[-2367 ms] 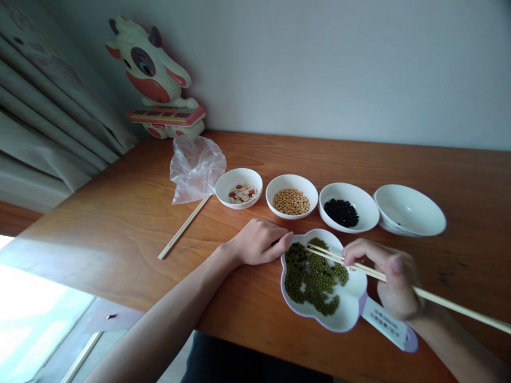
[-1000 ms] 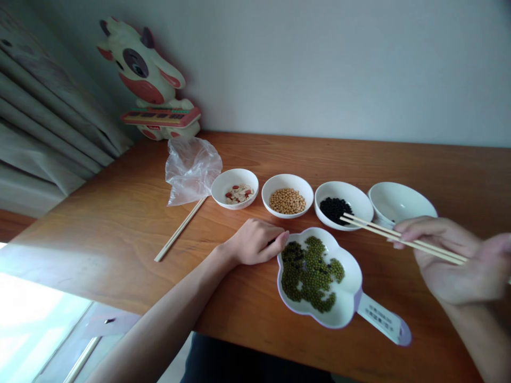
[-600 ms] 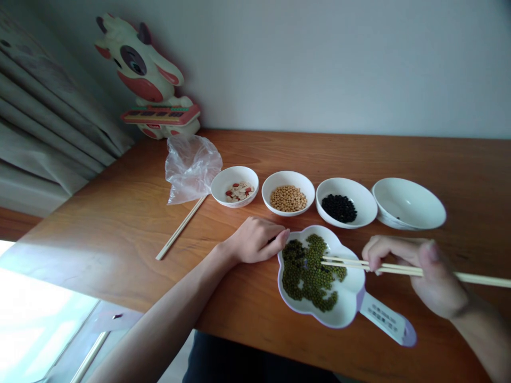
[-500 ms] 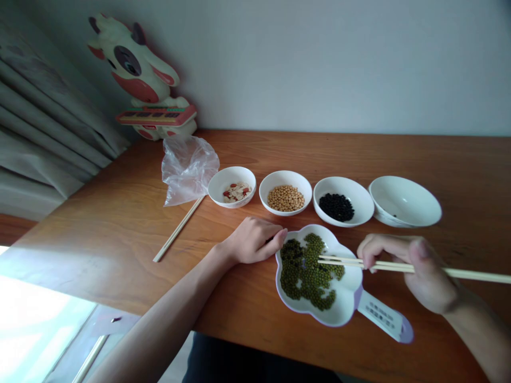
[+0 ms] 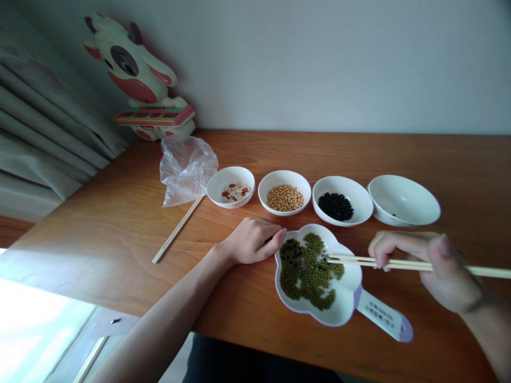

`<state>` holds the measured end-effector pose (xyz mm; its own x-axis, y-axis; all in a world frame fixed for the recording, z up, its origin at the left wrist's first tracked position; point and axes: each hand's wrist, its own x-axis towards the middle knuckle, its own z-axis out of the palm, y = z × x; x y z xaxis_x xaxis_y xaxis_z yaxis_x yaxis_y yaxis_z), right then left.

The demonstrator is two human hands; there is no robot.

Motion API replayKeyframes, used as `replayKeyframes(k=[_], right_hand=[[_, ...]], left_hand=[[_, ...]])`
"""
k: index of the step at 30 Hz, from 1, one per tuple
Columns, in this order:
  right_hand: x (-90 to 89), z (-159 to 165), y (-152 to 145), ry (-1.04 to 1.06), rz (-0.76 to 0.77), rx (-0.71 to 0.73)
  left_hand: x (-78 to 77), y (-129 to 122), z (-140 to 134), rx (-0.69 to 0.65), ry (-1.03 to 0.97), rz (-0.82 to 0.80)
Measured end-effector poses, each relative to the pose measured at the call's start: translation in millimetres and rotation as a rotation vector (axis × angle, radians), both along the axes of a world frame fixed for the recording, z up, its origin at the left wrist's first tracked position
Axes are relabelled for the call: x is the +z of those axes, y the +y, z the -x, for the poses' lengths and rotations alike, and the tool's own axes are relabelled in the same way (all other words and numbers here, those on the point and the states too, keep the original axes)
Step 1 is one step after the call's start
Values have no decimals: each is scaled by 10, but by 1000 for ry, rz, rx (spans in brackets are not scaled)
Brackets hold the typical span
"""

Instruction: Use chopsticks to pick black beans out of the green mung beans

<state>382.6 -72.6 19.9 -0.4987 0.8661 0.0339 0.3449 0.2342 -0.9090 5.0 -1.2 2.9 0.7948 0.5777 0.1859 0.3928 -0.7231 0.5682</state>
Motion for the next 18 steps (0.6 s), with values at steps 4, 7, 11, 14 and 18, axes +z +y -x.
replayKeyframes(k=[4, 7, 11, 14, 18], right_hand=[[2, 8, -4, -12, -14, 25], [-10, 45, -9, -11, -10, 18], [-14, 106, -13, 0, 10, 23], [34, 164, -15, -2, 4, 20], [132, 236, -30, -6, -7, -13]], left_hand=[[7, -8, 3, 8, 1, -11], [5, -9, 6, 9, -1, -14], [-4, -3, 8, 5, 5, -12], [-15, -1, 9, 7, 10, -11], [-23, -5, 11, 14, 13, -10]])
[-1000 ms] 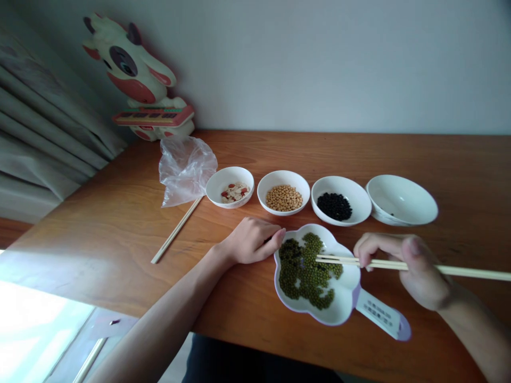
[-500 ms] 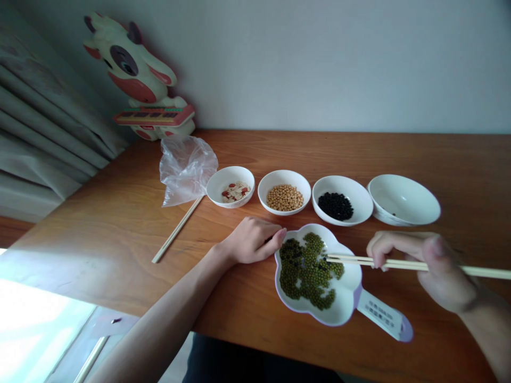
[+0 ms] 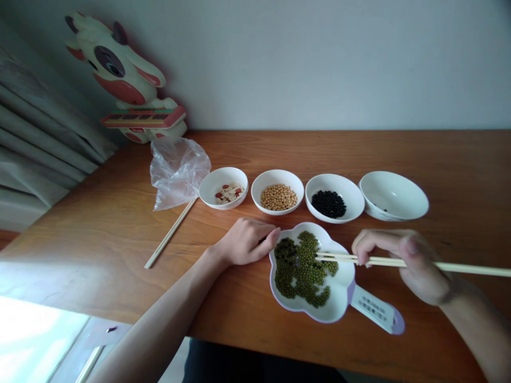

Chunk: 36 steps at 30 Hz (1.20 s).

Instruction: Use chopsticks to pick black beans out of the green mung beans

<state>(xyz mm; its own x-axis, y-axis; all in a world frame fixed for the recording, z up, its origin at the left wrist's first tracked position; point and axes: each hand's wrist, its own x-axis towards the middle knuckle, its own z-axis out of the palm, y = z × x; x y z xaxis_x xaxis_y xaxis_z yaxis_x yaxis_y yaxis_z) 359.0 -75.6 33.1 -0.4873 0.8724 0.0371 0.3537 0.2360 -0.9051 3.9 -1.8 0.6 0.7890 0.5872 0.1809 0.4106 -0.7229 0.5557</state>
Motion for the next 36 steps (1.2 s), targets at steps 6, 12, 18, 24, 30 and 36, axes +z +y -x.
replayKeyframes(k=[6, 12, 18, 24, 30, 36], right_hand=[[-43, 7, -18, 33, -28, 27], [-87, -32, -22, 53, -39, -2], [-110, -99, -5, 17, -16, 6], [-82, -86, -22, 27, -4, 24], [-16, -41, -25, 31, 28, 42], [-92, -65, -8, 32, 15, 65]], left_hand=[[2, -2, 4, -2, 6, 11], [-4, 0, 5, 0, 8, 16], [1, 3, 1, 2, 12, 14], [11, 1, 4, -1, 11, 9], [11, 1, 6, -5, -3, 7], [8, -1, 3, 1, 5, -10]])
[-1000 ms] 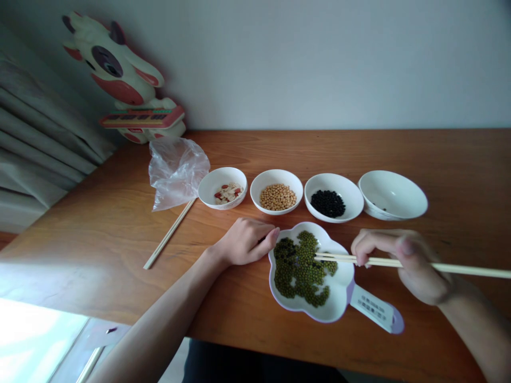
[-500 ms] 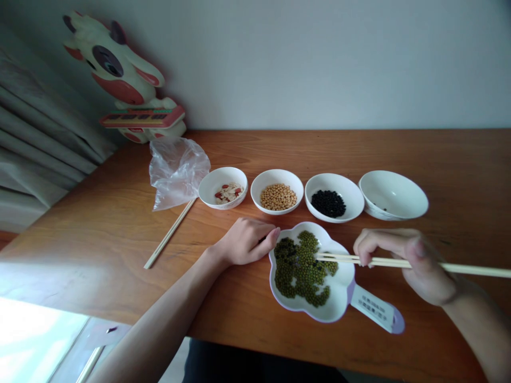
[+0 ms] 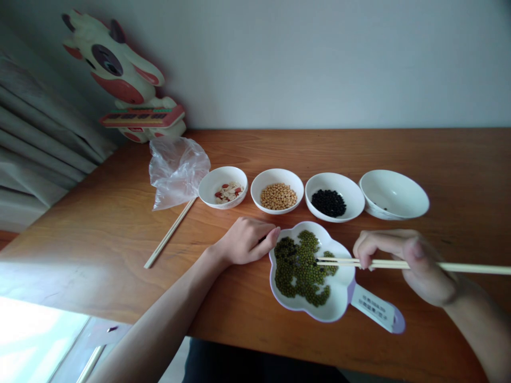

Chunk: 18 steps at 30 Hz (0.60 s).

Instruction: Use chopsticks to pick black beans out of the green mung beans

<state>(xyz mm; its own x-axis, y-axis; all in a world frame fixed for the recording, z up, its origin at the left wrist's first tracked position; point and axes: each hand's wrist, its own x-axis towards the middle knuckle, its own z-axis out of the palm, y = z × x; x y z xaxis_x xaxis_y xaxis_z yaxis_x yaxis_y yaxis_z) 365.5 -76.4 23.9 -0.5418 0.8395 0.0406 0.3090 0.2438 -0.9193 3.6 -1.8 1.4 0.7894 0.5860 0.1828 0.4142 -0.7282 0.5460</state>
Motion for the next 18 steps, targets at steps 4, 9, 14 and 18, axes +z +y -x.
replayKeyframes(k=[4, 9, 14, 18], right_hand=[[-8, 1, 2, 2, -2, 6], [24, 15, -11, -2, -16, 6], [1, 16, -1, -11, -9, 6], [13, 21, -6, -3, -15, 11]], left_hand=[[-1, 1, 0, 0, 8, -3], [-2, 1, 2, -4, -3, 15], [-3, -4, 2, 1, -3, 30], [-12, -6, 5, 7, -3, 35]])
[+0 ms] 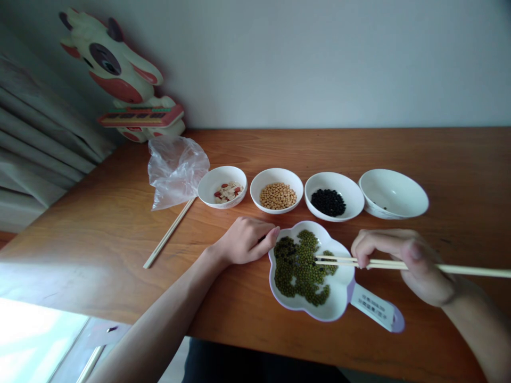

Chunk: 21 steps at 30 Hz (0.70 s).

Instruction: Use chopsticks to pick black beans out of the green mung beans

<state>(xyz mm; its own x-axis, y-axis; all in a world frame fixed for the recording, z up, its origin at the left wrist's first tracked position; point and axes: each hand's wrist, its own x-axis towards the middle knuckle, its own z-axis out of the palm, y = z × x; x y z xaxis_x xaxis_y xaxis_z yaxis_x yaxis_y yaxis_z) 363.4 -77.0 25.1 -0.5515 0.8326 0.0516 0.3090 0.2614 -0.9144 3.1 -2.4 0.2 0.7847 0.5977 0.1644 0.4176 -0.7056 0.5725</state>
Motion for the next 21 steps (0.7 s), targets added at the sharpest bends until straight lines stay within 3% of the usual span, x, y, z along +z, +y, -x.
replayKeyframes(k=[6, 12, 14, 18, 21], right_hand=[[96, 75, -9, -12, 15, -45], [34, -11, 31, 91, -71, -34], [37, -66, 50, 167, -166, -161], [41, -126, 155, 446, -423, -699], [18, -128, 250, 483, -404, -850]], left_hand=[[-5, 3, 1, 2, 1, 2], [-12, 0, 3, 0, 3, -5], [-21, 3, 3, 1, 4, -10], [-39, 13, 6, -4, 7, -8], [-50, 19, 11, -13, 6, -23]])
